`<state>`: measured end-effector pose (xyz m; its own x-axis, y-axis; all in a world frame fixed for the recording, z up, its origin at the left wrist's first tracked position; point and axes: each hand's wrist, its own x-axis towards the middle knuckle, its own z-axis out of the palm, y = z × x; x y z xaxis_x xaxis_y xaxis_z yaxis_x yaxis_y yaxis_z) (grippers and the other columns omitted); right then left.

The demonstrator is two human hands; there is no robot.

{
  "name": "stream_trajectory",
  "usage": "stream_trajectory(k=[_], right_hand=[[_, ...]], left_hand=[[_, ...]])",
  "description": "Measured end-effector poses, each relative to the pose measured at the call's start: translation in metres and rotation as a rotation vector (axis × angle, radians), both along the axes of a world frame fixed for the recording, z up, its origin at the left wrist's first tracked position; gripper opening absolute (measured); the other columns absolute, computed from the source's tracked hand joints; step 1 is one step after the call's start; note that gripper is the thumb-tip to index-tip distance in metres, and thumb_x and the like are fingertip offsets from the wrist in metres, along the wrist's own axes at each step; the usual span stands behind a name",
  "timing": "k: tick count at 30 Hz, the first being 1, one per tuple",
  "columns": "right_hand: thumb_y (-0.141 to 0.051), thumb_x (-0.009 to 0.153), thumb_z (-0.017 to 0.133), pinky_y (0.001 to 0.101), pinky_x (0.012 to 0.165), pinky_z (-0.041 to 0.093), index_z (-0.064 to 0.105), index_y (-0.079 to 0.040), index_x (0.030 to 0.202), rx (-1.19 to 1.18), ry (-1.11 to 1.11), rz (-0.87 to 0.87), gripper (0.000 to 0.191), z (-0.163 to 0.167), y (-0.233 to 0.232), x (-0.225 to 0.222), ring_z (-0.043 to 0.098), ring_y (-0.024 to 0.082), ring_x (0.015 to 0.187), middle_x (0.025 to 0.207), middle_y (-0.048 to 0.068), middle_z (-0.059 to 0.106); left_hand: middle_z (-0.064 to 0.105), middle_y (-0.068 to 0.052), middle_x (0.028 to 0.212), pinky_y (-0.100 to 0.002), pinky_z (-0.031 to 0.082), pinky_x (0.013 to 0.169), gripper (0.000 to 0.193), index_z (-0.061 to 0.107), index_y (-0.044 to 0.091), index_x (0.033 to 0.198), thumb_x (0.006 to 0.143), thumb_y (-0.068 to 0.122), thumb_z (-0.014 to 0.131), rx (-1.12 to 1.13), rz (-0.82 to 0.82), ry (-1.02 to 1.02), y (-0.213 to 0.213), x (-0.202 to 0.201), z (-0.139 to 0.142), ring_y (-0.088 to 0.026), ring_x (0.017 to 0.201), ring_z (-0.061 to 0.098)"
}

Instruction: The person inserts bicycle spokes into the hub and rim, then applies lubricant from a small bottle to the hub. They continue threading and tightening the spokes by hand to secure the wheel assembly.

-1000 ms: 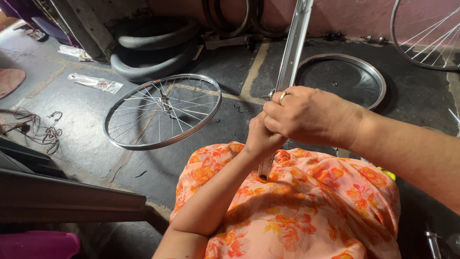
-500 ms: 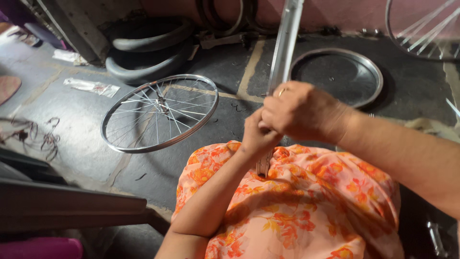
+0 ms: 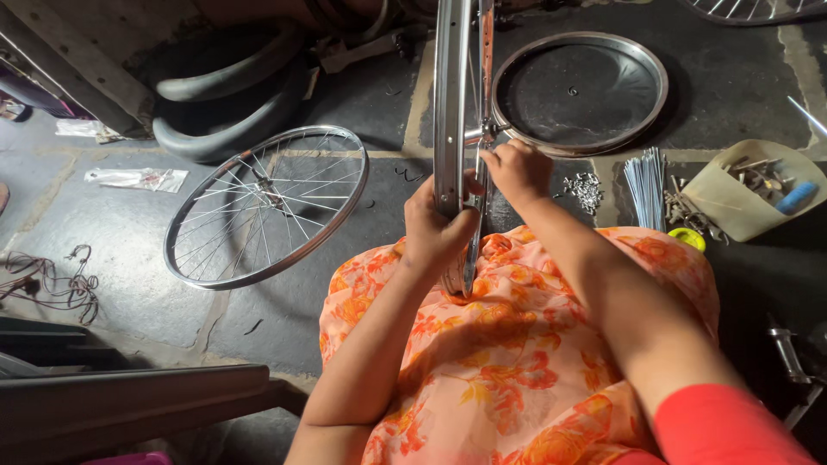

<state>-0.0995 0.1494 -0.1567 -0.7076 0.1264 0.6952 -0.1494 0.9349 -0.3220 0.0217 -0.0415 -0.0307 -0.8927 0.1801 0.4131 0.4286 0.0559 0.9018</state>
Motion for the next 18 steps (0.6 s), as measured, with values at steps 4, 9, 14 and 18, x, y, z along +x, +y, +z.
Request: stream_trajectory(k=[4, 9, 14, 18], right_hand=[[-0.041, 0.096, 0.073, 0.0457, 0.059, 0.054, 0.069, -0.012, 0.068, 0.124, 0.046, -0.076, 0.041, -0.002, -0.01, -0.019, 0.068, 0.031, 0.066, 0.075, 0.007, 0.068], [-0.025, 0.097, 0.063, 0.0466, 0.063, 0.055, 0.064, -0.011, 0.076, 0.13, 0.099, -0.071, 0.025, 0.003, -0.017, -0.018, 0.068, 0.032, 0.069, 0.081, 0.008, 0.067], [-0.026, 0.097, 0.061, 0.0517, 0.055, 0.052, 0.058, -0.009, 0.086, -0.043, 0.001, -0.097, 0.02, -0.002, -0.021, -0.005, 0.066, 0.038, 0.067, 0.084, 0.012, 0.067], [-0.028, 0.104, 0.059, 0.0584, 0.06, 0.05, 0.06, -0.007, 0.094, -0.274, -0.201, -0.052, 0.023, -0.009, -0.021, 0.006, 0.064, 0.046, 0.07, 0.076, 0.016, 0.067]], left_hand=[[0.064, 0.005, 0.082, -0.02, 0.047, 0.064, 0.028, 0.071, 0.003, 0.108, 0.082, 0.002, 0.062, 0.008, 0.002, 0.051, -0.001, 0.0, -0.003, -0.001, 0.068, 0.052], [0.062, 0.004, 0.08, -0.022, 0.046, 0.061, 0.023, 0.071, 0.003, 0.103, 0.082, 0.004, 0.063, -0.011, -0.007, 0.028, 0.0, -0.023, -0.004, -0.002, 0.067, 0.053], [0.062, -0.002, 0.095, -0.028, 0.055, 0.073, 0.038, 0.059, 0.002, 0.121, 0.085, 0.007, 0.067, -0.024, 0.023, 0.183, 0.004, -0.118, 0.02, -0.011, 0.084, 0.061], [0.057, -0.005, 0.104, -0.029, 0.054, 0.071, 0.059, 0.048, 0.005, 0.132, 0.08, 0.009, 0.074, -0.072, 0.136, 0.343, 0.011, -0.145, -0.011, -0.014, 0.086, 0.059]])
